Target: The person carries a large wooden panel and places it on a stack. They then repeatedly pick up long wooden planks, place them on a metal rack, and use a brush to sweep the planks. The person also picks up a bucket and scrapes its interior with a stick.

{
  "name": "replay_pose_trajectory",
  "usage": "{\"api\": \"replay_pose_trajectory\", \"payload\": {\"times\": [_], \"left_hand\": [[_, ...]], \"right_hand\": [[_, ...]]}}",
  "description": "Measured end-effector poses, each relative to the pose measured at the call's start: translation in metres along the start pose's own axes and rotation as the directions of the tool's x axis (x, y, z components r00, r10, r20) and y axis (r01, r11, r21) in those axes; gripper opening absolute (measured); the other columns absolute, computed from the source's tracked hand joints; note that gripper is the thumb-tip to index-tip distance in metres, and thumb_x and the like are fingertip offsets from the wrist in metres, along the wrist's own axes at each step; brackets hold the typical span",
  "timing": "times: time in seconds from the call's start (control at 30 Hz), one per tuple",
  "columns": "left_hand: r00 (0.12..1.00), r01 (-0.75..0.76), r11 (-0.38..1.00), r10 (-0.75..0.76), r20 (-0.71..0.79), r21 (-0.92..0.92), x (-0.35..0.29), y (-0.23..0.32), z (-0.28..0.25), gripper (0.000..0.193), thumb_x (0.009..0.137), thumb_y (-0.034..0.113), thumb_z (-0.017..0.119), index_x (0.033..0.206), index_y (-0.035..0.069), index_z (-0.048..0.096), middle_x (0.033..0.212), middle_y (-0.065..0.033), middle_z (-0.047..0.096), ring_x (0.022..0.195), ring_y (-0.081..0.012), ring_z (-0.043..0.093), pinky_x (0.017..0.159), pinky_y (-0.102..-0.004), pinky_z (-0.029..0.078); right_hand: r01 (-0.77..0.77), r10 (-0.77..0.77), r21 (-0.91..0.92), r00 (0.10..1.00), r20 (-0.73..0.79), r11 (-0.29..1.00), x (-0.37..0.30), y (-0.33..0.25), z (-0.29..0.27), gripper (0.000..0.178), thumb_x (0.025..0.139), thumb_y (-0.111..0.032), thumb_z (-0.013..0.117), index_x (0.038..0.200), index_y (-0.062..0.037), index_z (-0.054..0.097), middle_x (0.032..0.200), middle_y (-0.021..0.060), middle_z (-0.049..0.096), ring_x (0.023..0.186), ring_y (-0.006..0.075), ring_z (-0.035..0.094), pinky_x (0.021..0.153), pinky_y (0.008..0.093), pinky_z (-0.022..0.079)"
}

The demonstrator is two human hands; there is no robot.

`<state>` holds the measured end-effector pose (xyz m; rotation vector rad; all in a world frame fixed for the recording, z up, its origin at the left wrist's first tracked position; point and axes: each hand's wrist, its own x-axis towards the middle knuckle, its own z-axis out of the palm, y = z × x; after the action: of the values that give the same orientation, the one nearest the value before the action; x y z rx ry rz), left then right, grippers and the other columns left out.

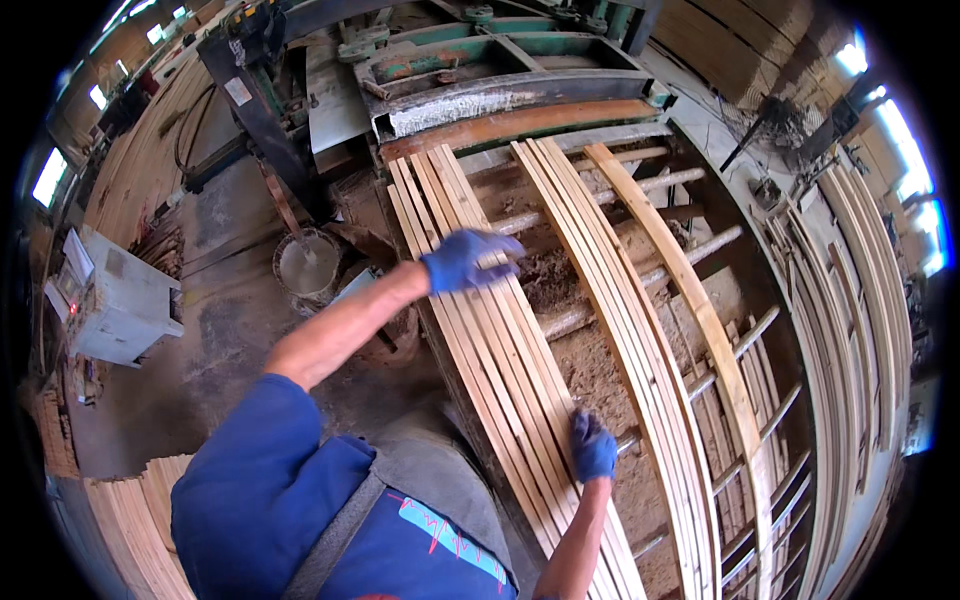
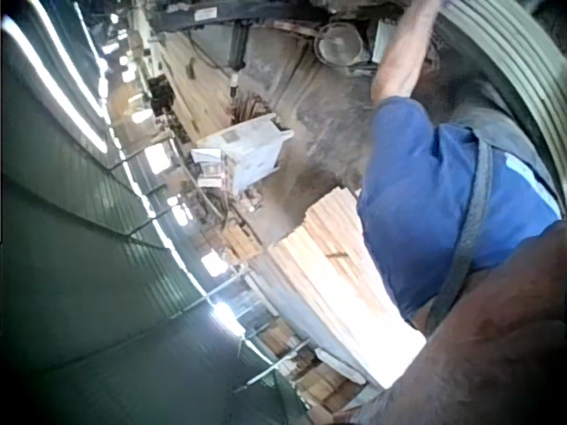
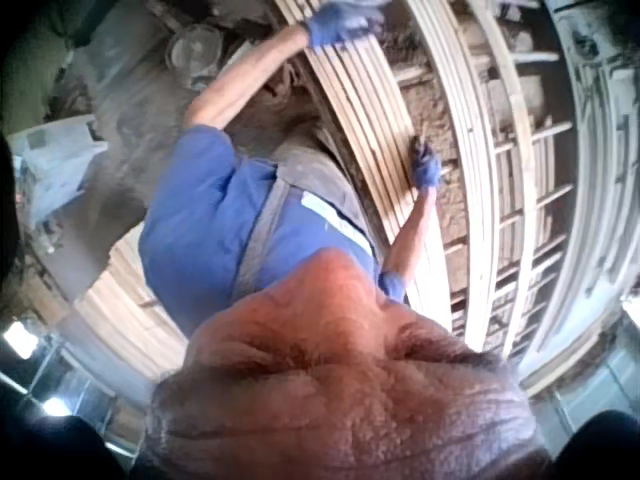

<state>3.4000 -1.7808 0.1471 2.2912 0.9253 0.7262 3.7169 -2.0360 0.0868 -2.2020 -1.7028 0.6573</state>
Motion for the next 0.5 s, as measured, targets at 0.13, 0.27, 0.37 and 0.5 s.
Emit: {"api": "replay_pose_trajectory", "payload": {"times": [0.13, 0.27, 0.37, 0.5], "left_hand": [[0.885, 0.254, 0.965, -0.205, -0.419, 0.064, -0.039, -0.109, -0.106, 0.049, 0.086, 0.049, 0.06, 0.114, 0.009, 0.062, 0.113, -0.0128, 0.065, 0.105, -0.0271, 0.062, 0.092, -0.0344, 0.05], [0.77, 0.264, 0.944, -0.082, -0.633, 0.198, -0.05, -0.242, -0.163, 0.043, 0.093, 0.04, 0.054, 0.109, 0.001, 0.062, 0.11, -0.0173, 0.064, 0.106, -0.0293, 0.061, 0.09, -0.0347, 0.048], [0.822, 0.282, 0.955, -0.19, -0.537, 0.093, -0.012, -0.294, -0.15, 0.034, 0.095, 0.029, 0.048, 0.111, 0.002, 0.061, 0.106, -0.0173, 0.065, 0.1, -0.0303, 0.061, 0.09, -0.0358, 0.047], [0.882, -0.022, 0.587, 0.393, -0.261, 0.809, -0.015, -0.4, -0.13, 0.045, 0.091, 0.002, 0.039, 0.135, 0.004, 0.042, 0.125, -0.0133, 0.056, 0.097, -0.0267, 0.061, 0.082, -0.0358, 0.049]], "right_hand": [[-0.048, 0.029, 0.107, 0.984, 0.174, 0.993, 0.013, -0.003, -0.004, 0.051, 0.093, -0.048, 0.041, 0.092, -0.003, 0.066, 0.087, 0.0258, 0.064, 0.087, 0.042, 0.062, 0.073, 0.0464, 0.048], [-0.004, 0.039, -0.082, 0.907, 0.42, 0.997, 0.049, -0.038, -0.015, 0.045, 0.095, -0.041, 0.045, 0.101, -0.0019, 0.065, 0.085, 0.0229, 0.064, 0.082, 0.0389, 0.063, 0.073, 0.0396, 0.049], [-0.21, 0.058, 0.374, 0.924, 0.377, 0.904, 0.089, -0.009, 0.02, 0.042, 0.097, -0.034, 0.041, 0.116, -0.001, 0.058, 0.095, 0.0231, 0.064, 0.087, 0.0398, 0.061, 0.077, 0.04, 0.049], [-0.155, -0.133, 0.343, 0.717, 0.684, 0.926, 0.149, 0.032, 0.067, 0.046, 0.1, -0.03, 0.037, 0.132, 0.0026, 0.043, 0.127, 0.0132, 0.051, 0.116, 0.0219, 0.048, 0.1, 0.0317, 0.034]]}}
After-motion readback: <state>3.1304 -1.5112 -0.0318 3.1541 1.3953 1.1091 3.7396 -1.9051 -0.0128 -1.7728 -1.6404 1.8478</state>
